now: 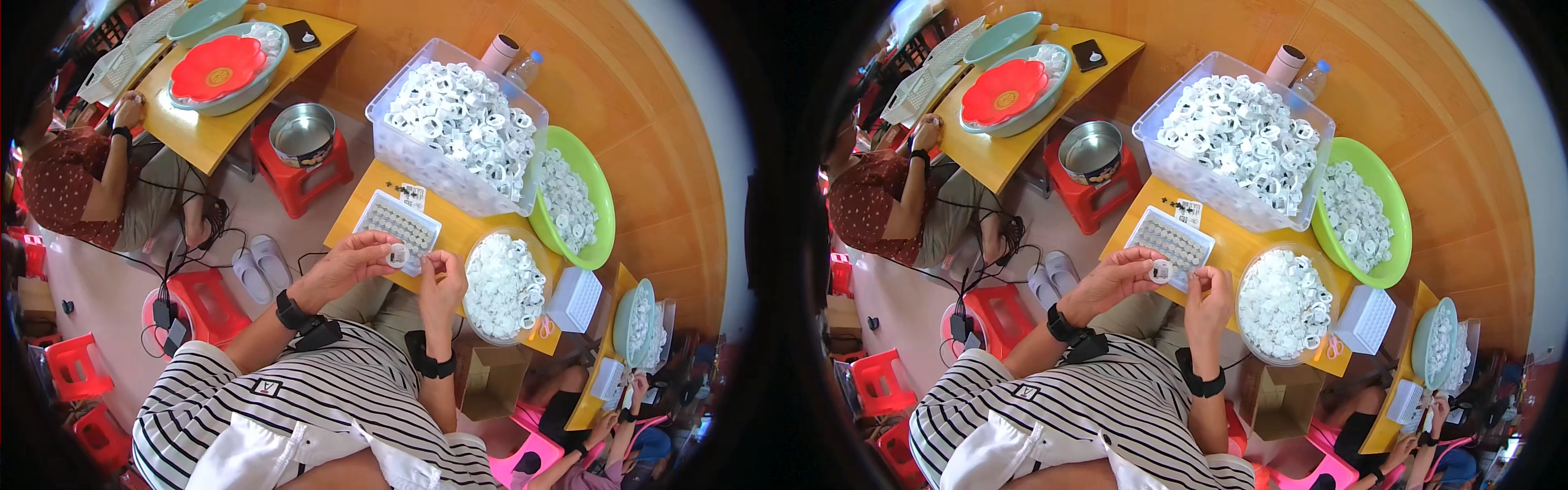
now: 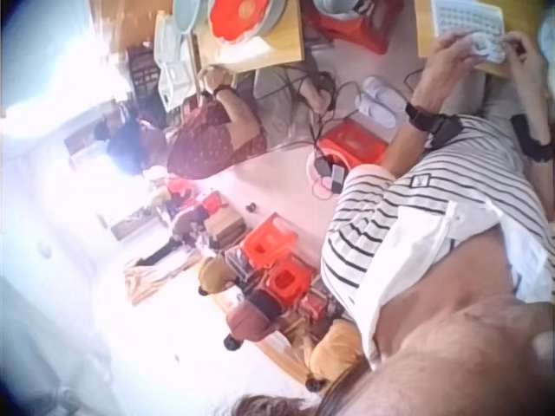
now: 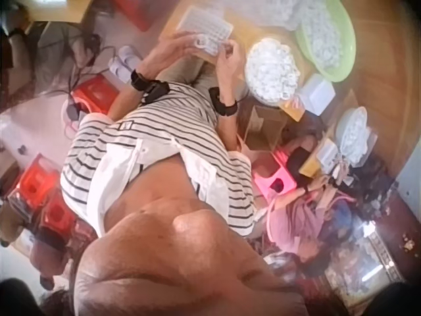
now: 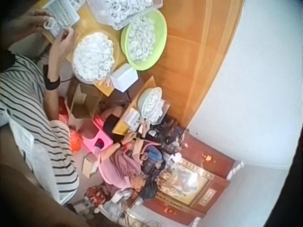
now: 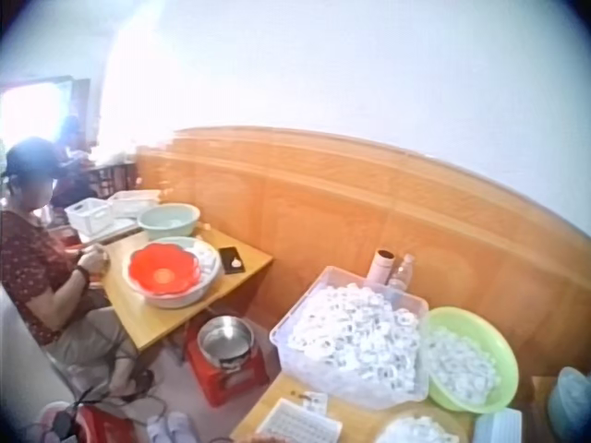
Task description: Assembling small white plastic components and placing them into an organized tray.
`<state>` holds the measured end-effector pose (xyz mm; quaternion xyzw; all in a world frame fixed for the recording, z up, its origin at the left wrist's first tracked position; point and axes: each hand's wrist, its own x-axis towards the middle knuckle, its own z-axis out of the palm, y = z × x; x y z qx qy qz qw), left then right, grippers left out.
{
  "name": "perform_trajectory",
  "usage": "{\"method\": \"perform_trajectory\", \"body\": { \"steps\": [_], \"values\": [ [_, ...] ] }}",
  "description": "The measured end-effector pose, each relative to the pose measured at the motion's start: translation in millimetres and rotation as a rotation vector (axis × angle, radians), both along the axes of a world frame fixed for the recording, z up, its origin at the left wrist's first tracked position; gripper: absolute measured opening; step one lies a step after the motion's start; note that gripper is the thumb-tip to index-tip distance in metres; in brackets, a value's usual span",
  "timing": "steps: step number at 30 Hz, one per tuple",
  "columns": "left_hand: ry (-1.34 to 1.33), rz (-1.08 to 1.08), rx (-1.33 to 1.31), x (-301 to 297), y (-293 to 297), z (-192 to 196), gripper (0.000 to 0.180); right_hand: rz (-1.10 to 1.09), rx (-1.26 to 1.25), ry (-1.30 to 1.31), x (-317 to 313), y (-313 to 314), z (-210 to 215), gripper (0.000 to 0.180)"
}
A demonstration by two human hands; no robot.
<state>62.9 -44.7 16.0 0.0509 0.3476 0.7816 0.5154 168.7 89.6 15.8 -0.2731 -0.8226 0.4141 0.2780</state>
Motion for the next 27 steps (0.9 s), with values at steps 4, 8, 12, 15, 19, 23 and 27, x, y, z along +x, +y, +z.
{"method": "perform_trajectory", "body": {
  "steps": [4,8,12,15,19,23,27],
  "values": [
    [0.042,0.0,-0.015,4,1,0,0.02,0.065,-0.068,0.089,6,-17,33,0.012],
    [0.124,-0.004,-0.052,8,7,4,0.019,0.098,0.056,0.124,7,-21,31,0.012],
    [0.154,-0.019,-0.071,10,9,8,0.018,0.094,0.29,0.135,7,-19,22,0.014],
    [0.206,-0.006,-0.095,11,9,10,0.018,0.115,0.384,0.148,7,-19,19,0.015],
    [0.291,-0.003,-0.117,11,6,9,0.016,0.172,0.446,0.152,7,-20,21,0.014],
    [0.256,-0.009,-0.132,12,5,6,0.016,0.188,0.461,0.121,9,-22,24,0.015],
    [0.237,-0.01,-0.106,13,3,5,0.015,0.176,0.52,0.116,13,-23,14,0.018]
  ]
}}
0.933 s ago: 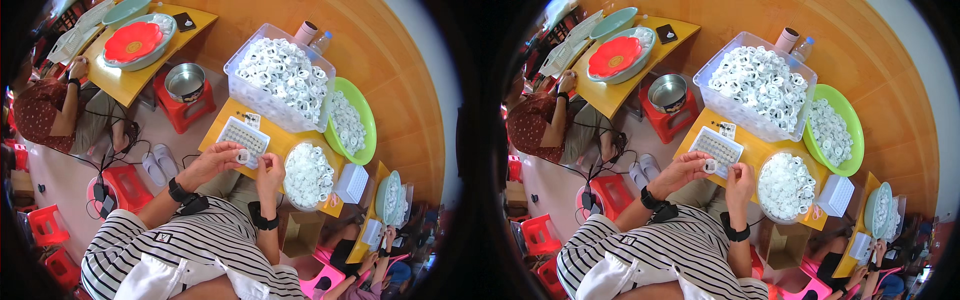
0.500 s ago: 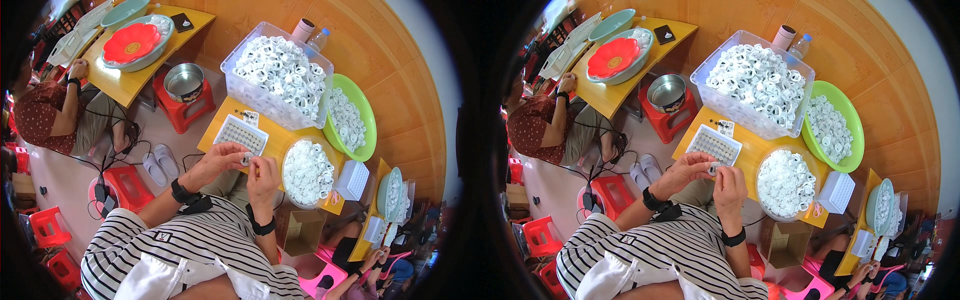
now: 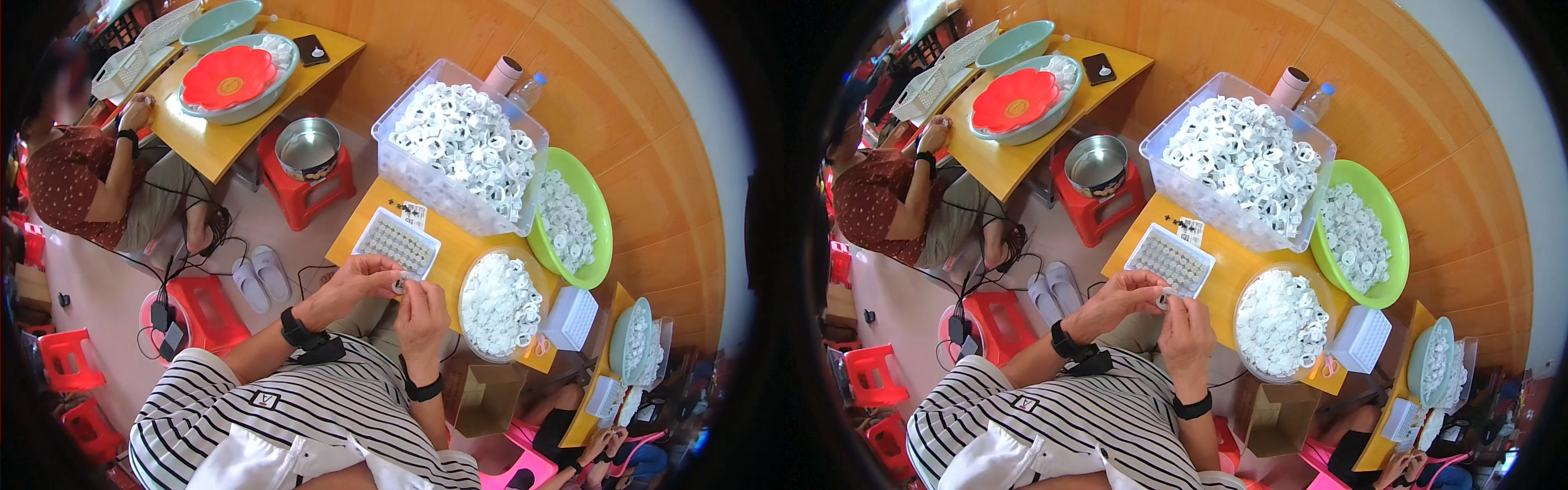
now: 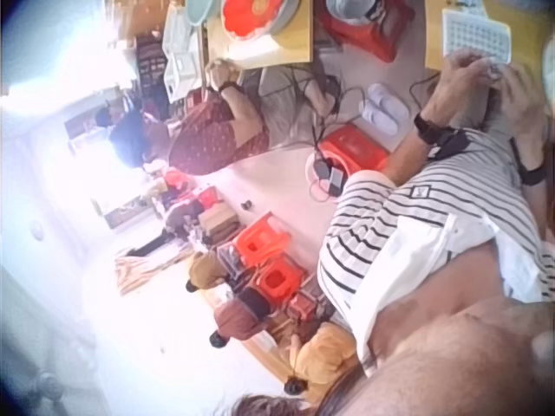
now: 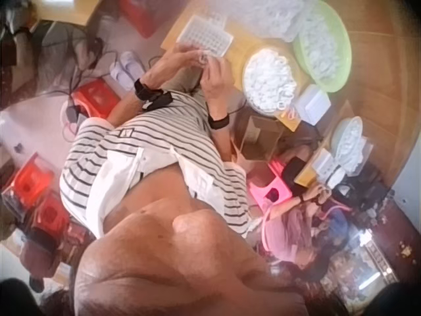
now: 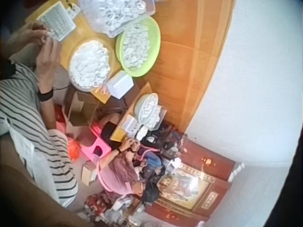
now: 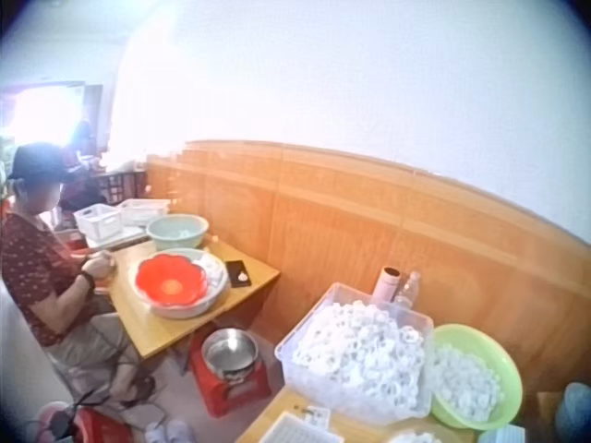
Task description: Assembling small white plastic components and placing them into an organized tray.
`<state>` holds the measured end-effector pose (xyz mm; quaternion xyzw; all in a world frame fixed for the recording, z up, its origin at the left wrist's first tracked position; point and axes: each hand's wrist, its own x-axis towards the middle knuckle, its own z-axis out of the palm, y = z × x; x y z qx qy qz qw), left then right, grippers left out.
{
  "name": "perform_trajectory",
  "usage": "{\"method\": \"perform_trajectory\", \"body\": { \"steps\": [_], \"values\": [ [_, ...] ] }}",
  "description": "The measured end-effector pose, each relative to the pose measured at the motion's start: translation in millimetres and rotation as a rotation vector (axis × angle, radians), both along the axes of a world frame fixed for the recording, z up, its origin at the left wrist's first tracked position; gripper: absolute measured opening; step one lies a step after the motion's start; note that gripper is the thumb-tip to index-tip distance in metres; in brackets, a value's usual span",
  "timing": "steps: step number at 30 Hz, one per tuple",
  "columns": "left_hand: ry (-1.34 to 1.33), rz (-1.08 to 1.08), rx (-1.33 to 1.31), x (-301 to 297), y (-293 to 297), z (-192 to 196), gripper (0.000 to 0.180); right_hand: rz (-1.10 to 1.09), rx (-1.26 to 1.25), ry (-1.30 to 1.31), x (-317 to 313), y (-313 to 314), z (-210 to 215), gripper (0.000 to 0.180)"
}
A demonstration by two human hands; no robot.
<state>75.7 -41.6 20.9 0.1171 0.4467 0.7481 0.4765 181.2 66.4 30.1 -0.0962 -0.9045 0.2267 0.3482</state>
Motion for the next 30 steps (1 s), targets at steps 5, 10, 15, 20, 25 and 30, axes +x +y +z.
{"method": "perform_trajectory", "body": {
  "steps": [5,10,15,20,25,30],
  "values": [
    [-0.096,0.07,-0.027,-3,-4,-2,0.016,0.023,0.037,-0.026,0,-6,0,0.026],
    [-0.138,0.083,0.015,-11,-7,-6,0.016,-0.141,-0.272,0.029,-2,5,-4,0.018],
    [-0.146,0.116,-0.004,-17,-13,-7,0.016,-0.222,-0.34,-0.068,-14,32,-20,0.01],
    [-0.152,0.108,0.015,-14,-11,-8,0.016,-0.277,-0.334,-0.103,-27,33,-29,0.01],
    [-0.174,0.093,0.043,-12,-11,-9,0.015,-0.306,-0.358,-0.103,-30,34,-36,0.011],
    [-0.177,0.101,0.015,-11,-11,-9,0.015,-0.262,-0.375,-0.098,-29,35,-39,0.01]
  ]
}}
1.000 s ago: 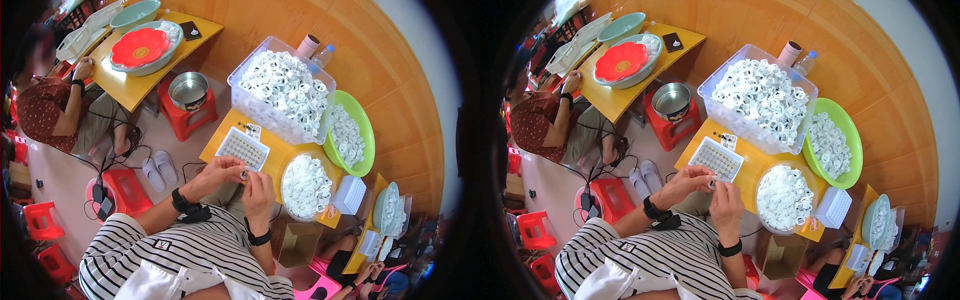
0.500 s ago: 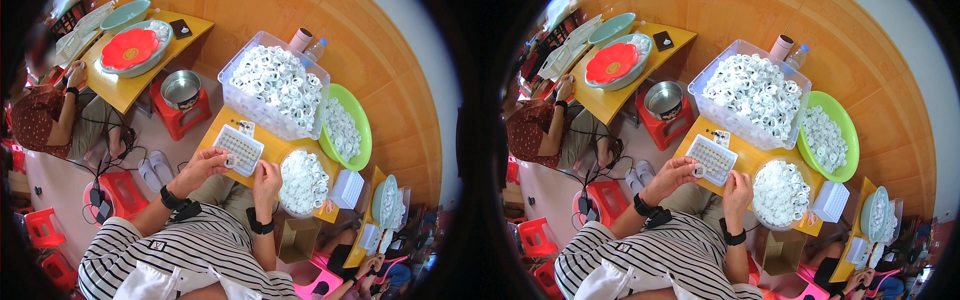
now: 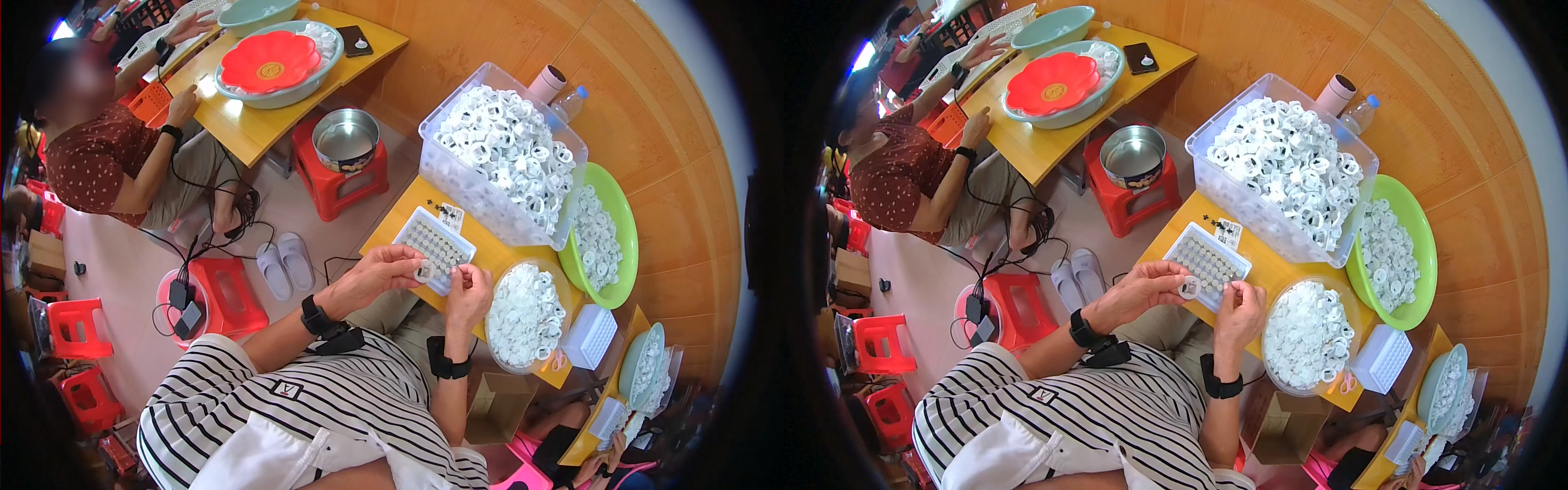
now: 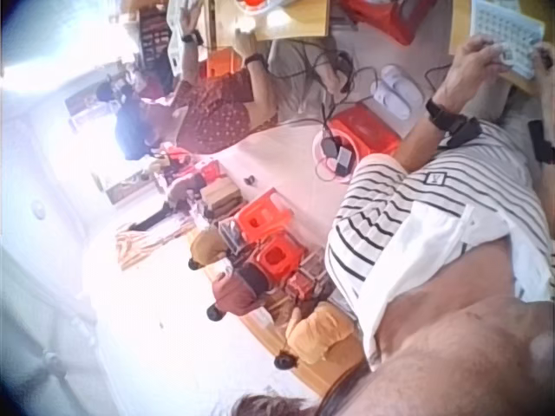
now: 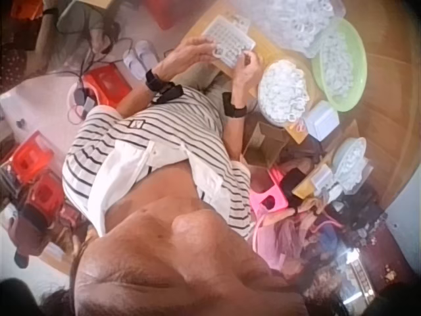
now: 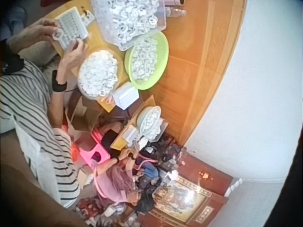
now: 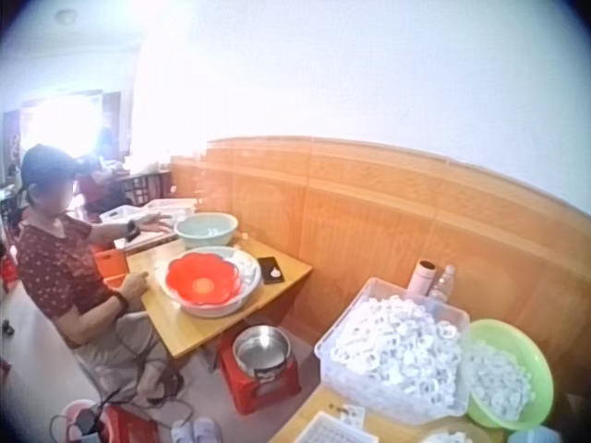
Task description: Assembling small white plastic components and placing them into an organized tray.
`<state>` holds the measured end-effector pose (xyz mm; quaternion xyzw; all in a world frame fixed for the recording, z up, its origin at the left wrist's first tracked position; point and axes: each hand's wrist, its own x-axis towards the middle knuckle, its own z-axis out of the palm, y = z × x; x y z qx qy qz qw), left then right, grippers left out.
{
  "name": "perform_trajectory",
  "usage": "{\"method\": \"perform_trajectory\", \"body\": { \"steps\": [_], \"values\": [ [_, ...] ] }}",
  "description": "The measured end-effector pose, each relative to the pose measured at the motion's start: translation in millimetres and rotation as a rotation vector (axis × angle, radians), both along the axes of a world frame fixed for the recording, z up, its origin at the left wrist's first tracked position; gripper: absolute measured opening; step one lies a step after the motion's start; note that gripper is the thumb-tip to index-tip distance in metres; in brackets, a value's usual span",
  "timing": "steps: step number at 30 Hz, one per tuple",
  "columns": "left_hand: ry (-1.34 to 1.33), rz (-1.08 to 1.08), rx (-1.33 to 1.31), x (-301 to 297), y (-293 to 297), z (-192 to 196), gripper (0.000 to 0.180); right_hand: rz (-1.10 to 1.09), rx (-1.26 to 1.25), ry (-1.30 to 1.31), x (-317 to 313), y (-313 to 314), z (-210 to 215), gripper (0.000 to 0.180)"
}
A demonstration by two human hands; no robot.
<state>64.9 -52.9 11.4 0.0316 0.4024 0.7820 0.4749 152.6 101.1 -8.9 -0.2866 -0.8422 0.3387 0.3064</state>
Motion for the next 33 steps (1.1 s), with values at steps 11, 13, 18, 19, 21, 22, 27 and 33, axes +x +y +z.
{"method": "perform_trajectory", "body": {
  "steps": [11,13,18,19,21,22,27,33],
  "values": [
    [0.007,-0.012,0.002,-2,0,-1,0.017,0.076,-0.184,0.151,10,-24,34,0.008],
    [0.005,-0.025,-0.007,-1,0,3,0.017,0.135,-0.17,0.173,12,-30,39,0.009],
    [0.019,-0.038,0.0,1,2,2,0.017,0.17,-0.09,0.167,15,-38,45,0.011],
    [0.029,-0.039,-0.001,2,3,2,0.017,0.177,-0.038,0.169,15,-38,43,0.012],
    [0.04,-0.04,-0.002,3,4,3,0.017,0.183,0.015,0.171,15,-38,38,0.012],
    [0.059,-0.045,-0.005,4,4,4,0.017,0.189,0.067,0.183,15,-38,35,0.013],
    [0.108,-0.042,-0.037,5,5,3,0.017,0.219,0.177,0.184,15,-37,34,0.016],
    [0.186,-0.055,-0.068,5,6,0,0.016,0.277,0.277,0.135,15,-34,40,0.012]
  ]
}}
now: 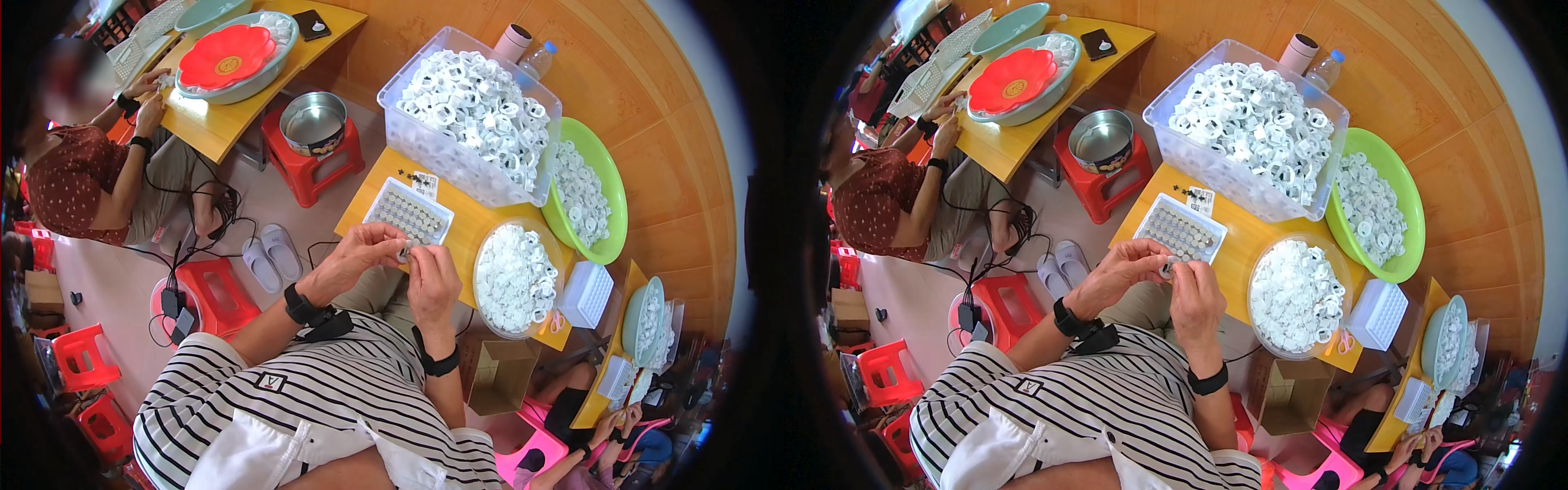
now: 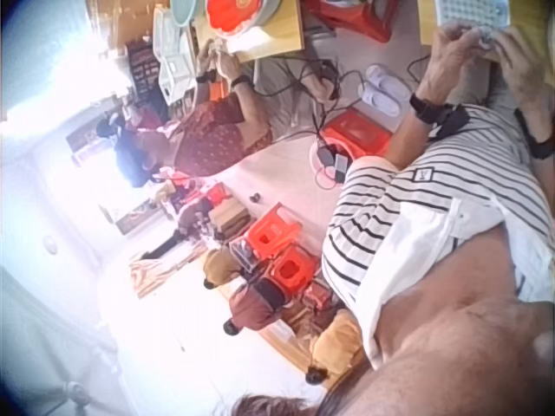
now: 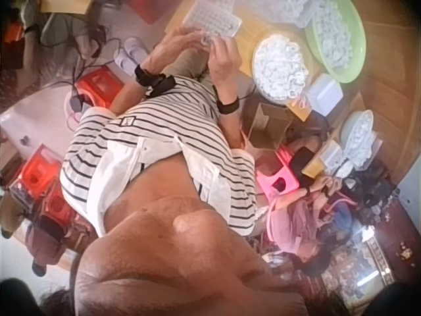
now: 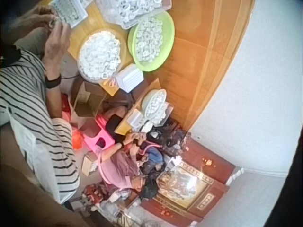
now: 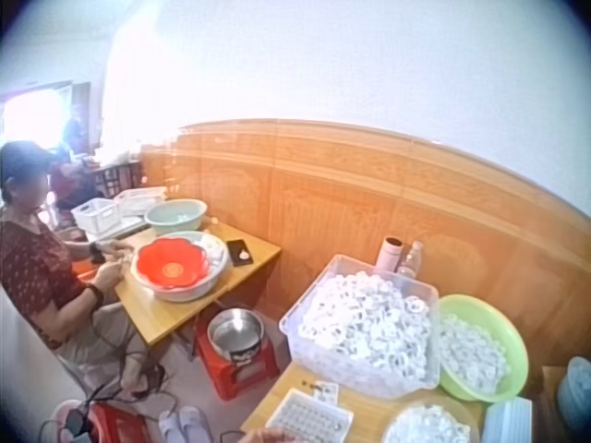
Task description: Assembling small white plastic components and placing them into an organized tray.
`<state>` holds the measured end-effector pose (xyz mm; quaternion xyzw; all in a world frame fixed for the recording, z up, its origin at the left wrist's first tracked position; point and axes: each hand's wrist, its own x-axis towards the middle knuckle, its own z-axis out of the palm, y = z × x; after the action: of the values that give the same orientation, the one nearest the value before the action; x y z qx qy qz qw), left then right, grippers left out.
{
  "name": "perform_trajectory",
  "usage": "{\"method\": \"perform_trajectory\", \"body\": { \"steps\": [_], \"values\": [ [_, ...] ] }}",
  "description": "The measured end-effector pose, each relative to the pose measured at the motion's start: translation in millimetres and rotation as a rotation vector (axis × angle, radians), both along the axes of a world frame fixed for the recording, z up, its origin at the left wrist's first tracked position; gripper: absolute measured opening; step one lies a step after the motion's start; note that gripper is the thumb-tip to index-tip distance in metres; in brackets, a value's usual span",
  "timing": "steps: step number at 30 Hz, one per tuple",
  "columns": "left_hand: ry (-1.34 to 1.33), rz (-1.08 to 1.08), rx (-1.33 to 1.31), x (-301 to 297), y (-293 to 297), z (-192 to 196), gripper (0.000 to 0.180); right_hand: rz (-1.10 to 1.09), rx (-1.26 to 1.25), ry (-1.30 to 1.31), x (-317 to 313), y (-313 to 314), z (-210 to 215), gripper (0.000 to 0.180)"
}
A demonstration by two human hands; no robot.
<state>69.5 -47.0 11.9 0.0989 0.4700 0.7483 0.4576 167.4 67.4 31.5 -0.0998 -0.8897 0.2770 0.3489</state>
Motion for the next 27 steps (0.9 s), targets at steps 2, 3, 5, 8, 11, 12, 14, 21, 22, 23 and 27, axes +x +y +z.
{"method": "perform_trajectory", "body": {
  "steps": [2,3,5,8,11,12,14,21,22,23,27],
  "values": [
    [0.049,-0.024,-0.028,0,-1,-3,0.016,0.055,-0.016,-0.089,1,4,0,0.014],
    [0.049,-0.023,-0.028,0,-2,-2,0.016,0.056,-0.017,-0.089,2,7,0,0.014],
    [0.059,-0.042,-0.056,2,-3,-1,0.016,0.166,-0.387,-0.17,4,13,2,0.012],
    [0.096,-0.088,-0.005,1,2,6,0.016,0.156,-0.594,-0.147,8,15,13,0.009],
    [0.175,-0.109,0.014,0,7,15,0.016,0.121,-0.475,-0.087,9,14,12,0.009],
    [0.173,-0.124,0.02,0,7,16,0.016,0.105,-0.471,-0.085,9,14,11,0.009],
    [0.187,-0.119,-0.024,-1,6,16,0.016,0.157,-0.373,-0.101,9,16,7,0.012],
    [0.192,-0.137,-0.049,3,11,20,0.017,0.198,-0.638,-0.134,12,26,13,0.011],
    [0.206,-0.139,-0.041,3,12,22,0.019,0.198,-0.809,-0.117,13,25,11,0.01],
    [0.221,-0.14,-0.034,4,14,23,0.02,0.197,-0.979,-0.098,14,25,8,0.008],
    [0.243,-0.172,-0.05,4,15,23,0.019,0.166,-0.973,-0.042,16,22,-2,0.009]
  ]
}}
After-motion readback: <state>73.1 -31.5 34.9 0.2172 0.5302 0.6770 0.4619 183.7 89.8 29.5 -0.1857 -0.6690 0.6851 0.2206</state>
